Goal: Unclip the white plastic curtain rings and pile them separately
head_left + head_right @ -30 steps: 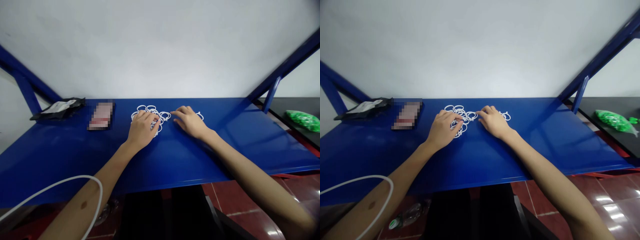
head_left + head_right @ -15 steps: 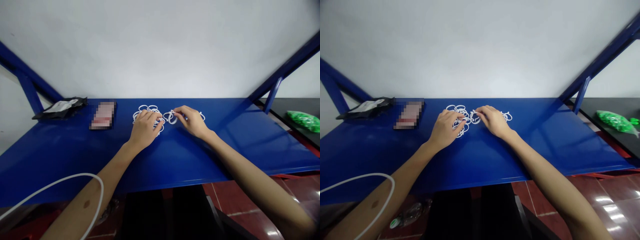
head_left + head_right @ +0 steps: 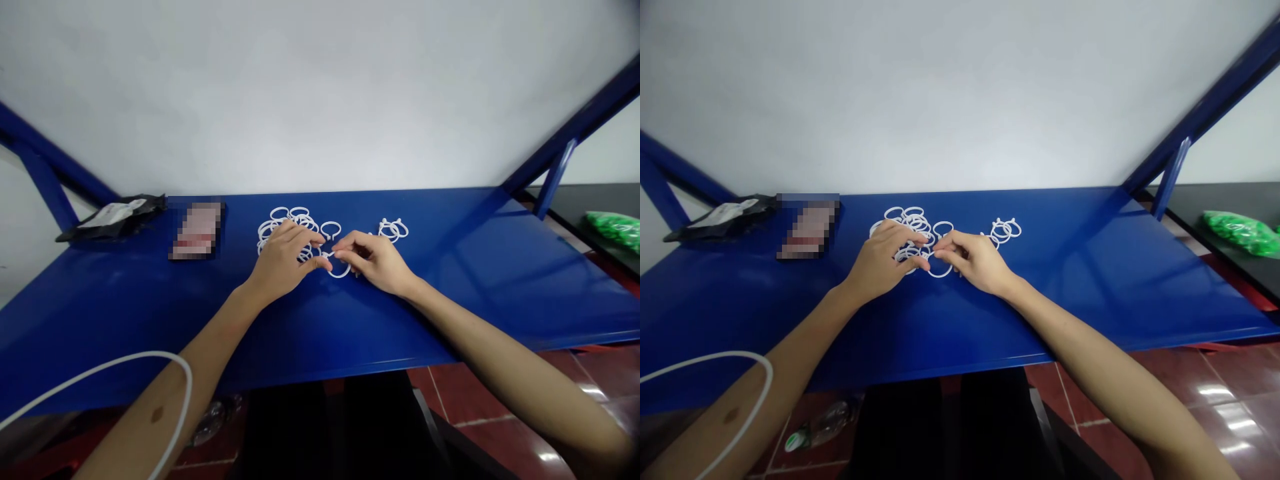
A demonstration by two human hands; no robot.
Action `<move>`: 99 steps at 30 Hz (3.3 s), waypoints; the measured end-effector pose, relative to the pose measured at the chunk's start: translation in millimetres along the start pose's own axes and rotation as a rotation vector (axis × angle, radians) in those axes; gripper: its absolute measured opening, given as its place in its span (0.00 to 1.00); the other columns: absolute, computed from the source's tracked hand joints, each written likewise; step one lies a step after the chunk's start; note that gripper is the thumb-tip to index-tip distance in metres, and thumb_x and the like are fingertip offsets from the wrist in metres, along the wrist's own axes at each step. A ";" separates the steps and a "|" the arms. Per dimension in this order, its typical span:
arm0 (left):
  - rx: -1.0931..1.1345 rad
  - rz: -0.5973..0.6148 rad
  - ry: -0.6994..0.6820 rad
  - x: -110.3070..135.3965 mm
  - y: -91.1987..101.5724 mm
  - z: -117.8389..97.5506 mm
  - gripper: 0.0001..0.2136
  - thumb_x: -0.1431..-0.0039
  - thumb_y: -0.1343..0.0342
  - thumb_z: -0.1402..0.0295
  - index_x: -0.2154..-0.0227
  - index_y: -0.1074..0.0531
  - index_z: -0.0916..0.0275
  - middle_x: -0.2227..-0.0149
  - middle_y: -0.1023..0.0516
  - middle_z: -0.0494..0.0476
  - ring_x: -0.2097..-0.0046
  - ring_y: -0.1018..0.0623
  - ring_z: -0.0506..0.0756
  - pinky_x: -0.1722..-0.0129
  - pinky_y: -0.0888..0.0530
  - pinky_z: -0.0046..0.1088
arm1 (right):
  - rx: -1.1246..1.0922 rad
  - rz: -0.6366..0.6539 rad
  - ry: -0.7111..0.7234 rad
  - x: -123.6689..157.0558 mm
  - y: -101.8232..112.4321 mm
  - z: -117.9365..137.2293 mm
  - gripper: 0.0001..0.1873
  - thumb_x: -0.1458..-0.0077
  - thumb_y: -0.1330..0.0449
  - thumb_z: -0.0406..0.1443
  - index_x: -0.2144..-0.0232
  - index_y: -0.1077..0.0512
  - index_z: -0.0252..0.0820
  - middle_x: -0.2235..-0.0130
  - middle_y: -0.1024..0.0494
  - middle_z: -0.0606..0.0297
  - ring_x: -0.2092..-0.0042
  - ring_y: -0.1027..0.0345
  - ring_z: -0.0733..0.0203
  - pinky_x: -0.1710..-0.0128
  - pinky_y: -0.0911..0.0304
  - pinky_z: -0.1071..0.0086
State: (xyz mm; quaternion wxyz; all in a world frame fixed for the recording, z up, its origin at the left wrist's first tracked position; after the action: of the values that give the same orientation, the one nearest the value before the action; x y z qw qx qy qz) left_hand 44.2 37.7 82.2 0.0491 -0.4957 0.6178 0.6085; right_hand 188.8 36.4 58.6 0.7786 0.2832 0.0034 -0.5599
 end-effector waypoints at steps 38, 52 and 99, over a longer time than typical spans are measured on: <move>-0.149 0.004 0.137 -0.6 0.4 13.4 0.07 0.34 0.46 0.65 0.67 0.26 0.58 0.64 0.19 0.53 0.57 0.27 0.59 0.55 0.32 0.38 | 1.006 -0.027 0.164 -19.5 7.9 -17.0 0.20 0.32 0.50 0.33 0.41 0.29 0.40 0.43 0.27 0.51 0.44 0.42 0.44 0.48 0.37 0.49; -0.154 0.023 0.140 0.6 -1.5 13.6 0.05 0.34 0.45 0.66 0.65 0.26 0.59 0.62 0.19 0.53 0.57 0.27 0.58 0.54 0.31 0.38 | 0.895 0.016 0.226 -16.5 0.6 -6.1 0.12 0.34 0.48 0.32 0.58 0.24 0.36 0.49 0.26 0.50 0.52 0.39 0.49 0.51 0.37 0.55; -0.141 -0.008 0.103 -1.1 2.3 7.0 0.08 0.36 0.41 0.60 0.69 0.25 0.56 0.67 0.18 0.51 0.58 0.26 0.59 0.57 0.32 0.39 | 0.223 -0.019 0.218 -0.9 -2.7 22.1 0.10 0.33 0.45 0.36 0.61 0.24 0.42 0.61 0.19 0.61 0.61 0.25 0.61 0.60 0.31 0.66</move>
State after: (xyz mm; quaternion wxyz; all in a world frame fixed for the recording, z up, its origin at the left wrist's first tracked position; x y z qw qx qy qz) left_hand 39.3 43.4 82.8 -0.0154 -0.5307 0.5731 0.6243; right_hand 179.2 26.7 76.2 0.7320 0.4271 0.0284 -0.5300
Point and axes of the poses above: each hand's wrist, its own x-axis away from the middle knuckle, its own y-axis out of the back of the hand, z = x × y, the point moved 9 cm from there along -x, towards the middle knuckle
